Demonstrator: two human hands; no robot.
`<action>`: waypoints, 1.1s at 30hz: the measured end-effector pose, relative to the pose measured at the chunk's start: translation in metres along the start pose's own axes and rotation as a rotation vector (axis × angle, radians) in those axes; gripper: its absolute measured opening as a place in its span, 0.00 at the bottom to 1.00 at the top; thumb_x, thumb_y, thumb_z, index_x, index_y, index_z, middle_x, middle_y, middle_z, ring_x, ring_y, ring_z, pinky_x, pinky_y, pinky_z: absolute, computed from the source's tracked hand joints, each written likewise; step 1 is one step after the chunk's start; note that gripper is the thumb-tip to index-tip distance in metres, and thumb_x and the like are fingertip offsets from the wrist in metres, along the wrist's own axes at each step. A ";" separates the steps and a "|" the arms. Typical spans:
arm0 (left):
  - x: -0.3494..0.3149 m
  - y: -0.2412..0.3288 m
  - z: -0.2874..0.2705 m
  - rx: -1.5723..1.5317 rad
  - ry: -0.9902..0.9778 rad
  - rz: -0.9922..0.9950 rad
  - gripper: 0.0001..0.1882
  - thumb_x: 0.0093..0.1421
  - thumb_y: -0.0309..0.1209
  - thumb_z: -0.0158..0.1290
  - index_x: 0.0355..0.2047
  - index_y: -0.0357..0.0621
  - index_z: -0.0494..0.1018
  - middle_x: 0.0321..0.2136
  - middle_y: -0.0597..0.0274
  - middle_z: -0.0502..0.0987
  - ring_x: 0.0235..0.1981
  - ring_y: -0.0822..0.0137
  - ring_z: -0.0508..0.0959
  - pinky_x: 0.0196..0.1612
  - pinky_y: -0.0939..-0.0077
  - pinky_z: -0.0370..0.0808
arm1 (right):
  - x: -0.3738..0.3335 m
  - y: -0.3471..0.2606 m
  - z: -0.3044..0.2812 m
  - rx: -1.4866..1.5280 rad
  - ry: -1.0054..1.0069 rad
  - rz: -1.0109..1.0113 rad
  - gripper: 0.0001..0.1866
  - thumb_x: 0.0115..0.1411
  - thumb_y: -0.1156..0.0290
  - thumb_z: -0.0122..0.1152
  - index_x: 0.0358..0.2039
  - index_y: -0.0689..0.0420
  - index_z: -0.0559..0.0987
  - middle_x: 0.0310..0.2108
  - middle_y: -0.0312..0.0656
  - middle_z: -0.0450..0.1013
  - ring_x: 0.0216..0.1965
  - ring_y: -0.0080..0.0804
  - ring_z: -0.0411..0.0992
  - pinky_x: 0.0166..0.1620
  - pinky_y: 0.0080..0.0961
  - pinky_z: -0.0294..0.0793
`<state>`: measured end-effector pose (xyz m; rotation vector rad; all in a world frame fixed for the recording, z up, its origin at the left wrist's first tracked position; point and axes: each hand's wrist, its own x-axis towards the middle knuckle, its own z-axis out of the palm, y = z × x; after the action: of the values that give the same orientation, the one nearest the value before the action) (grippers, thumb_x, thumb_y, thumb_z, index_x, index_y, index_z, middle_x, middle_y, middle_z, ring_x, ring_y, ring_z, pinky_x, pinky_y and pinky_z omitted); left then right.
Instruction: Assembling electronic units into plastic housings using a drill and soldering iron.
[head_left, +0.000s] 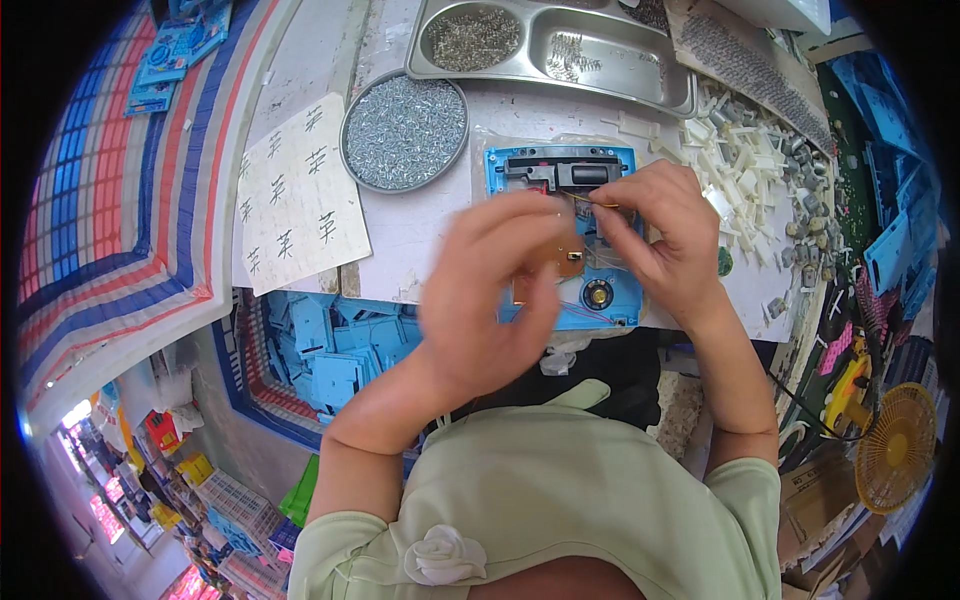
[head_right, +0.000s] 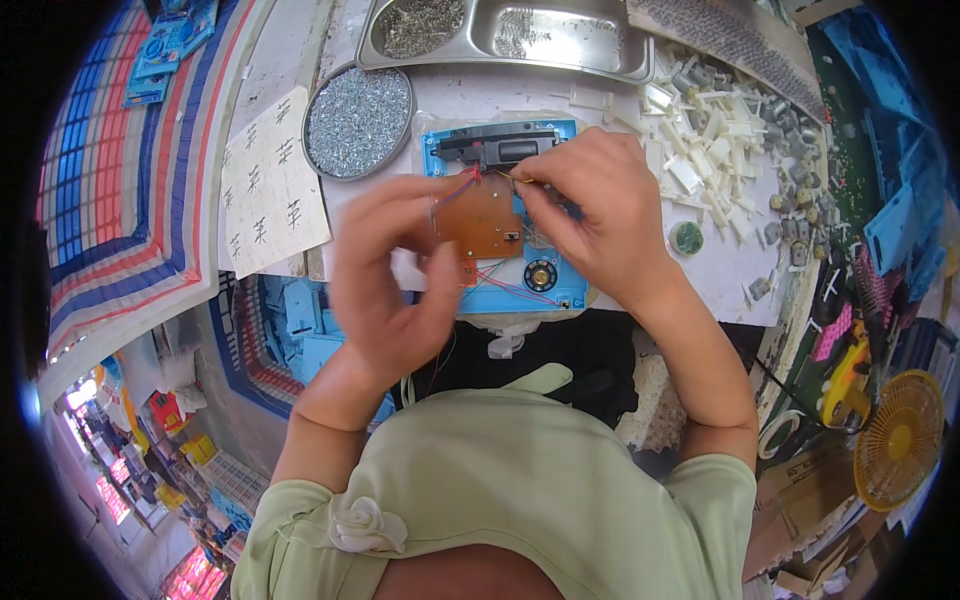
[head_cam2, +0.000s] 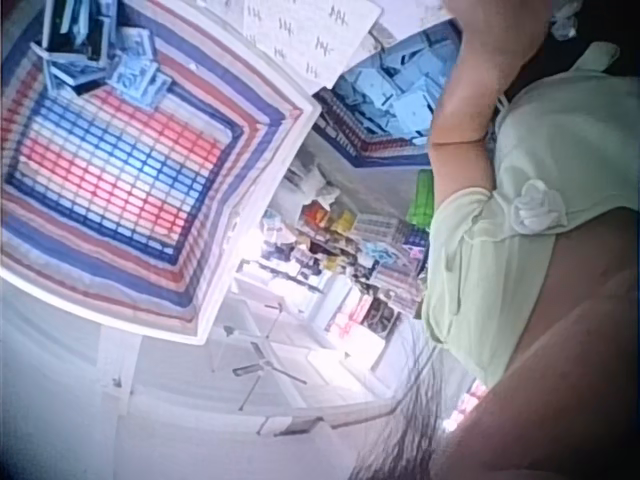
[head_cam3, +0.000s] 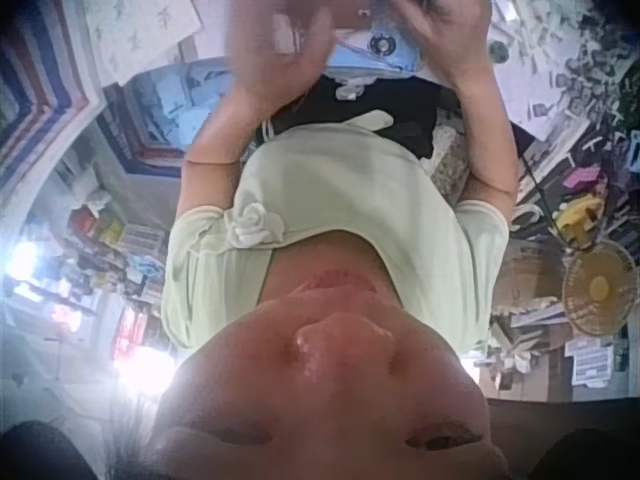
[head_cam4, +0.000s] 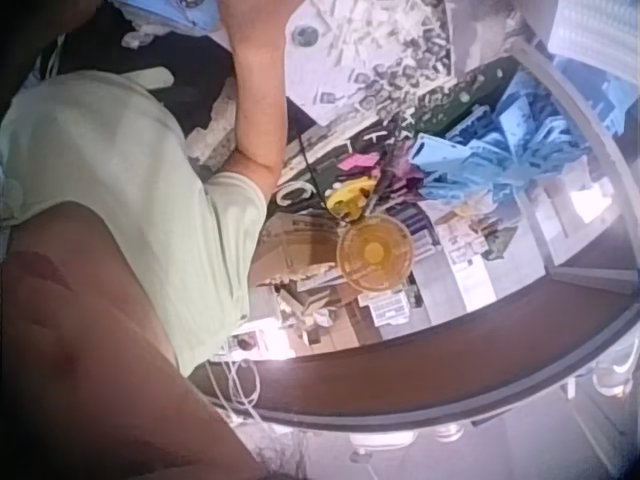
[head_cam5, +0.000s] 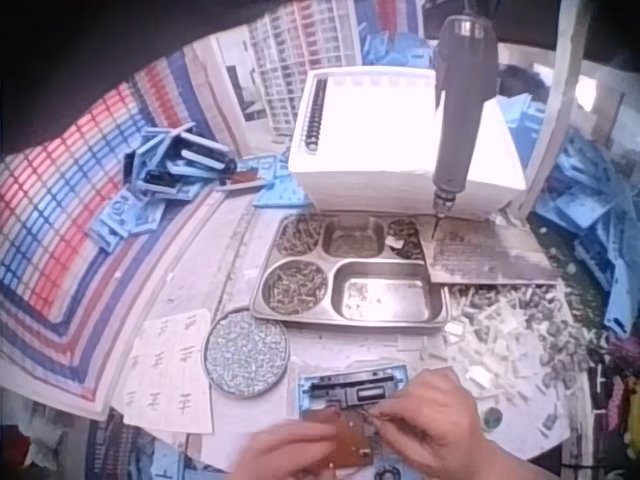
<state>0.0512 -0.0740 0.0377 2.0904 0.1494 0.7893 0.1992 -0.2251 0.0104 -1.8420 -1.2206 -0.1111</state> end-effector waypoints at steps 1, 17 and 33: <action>0.007 0.004 0.007 -0.064 -0.106 -0.071 0.20 0.58 0.17 0.57 0.52 0.38 0.72 0.48 0.52 0.75 0.40 0.68 0.78 0.39 0.77 0.76 | 0.001 0.000 -0.003 0.029 -0.001 0.007 0.08 0.51 0.77 0.70 0.32 0.54 0.82 0.28 0.36 0.78 0.31 0.36 0.74 0.40 0.32 0.66; 0.027 -0.025 0.027 -0.349 -0.274 -0.489 0.07 0.65 0.20 0.56 0.43 0.33 0.78 0.32 0.59 0.83 0.33 0.74 0.83 0.39 0.80 0.80 | -0.014 0.020 -0.032 -0.028 -0.014 0.064 0.11 0.47 0.74 0.73 0.33 0.54 0.84 0.33 0.38 0.78 0.36 0.39 0.73 0.43 0.34 0.72; 0.021 -0.034 0.032 -0.199 -0.190 -0.289 0.05 0.59 0.23 0.61 0.36 0.37 0.80 0.27 0.60 0.80 0.24 0.73 0.79 0.28 0.78 0.75 | -0.014 0.009 -0.043 -0.173 -0.163 0.160 0.11 0.51 0.73 0.70 0.37 0.55 0.86 0.39 0.40 0.75 0.43 0.40 0.71 0.47 0.32 0.73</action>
<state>0.0922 -0.0681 0.0082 1.8887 0.2520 0.4119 0.2153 -0.2665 0.0226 -2.1274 -1.1990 0.0241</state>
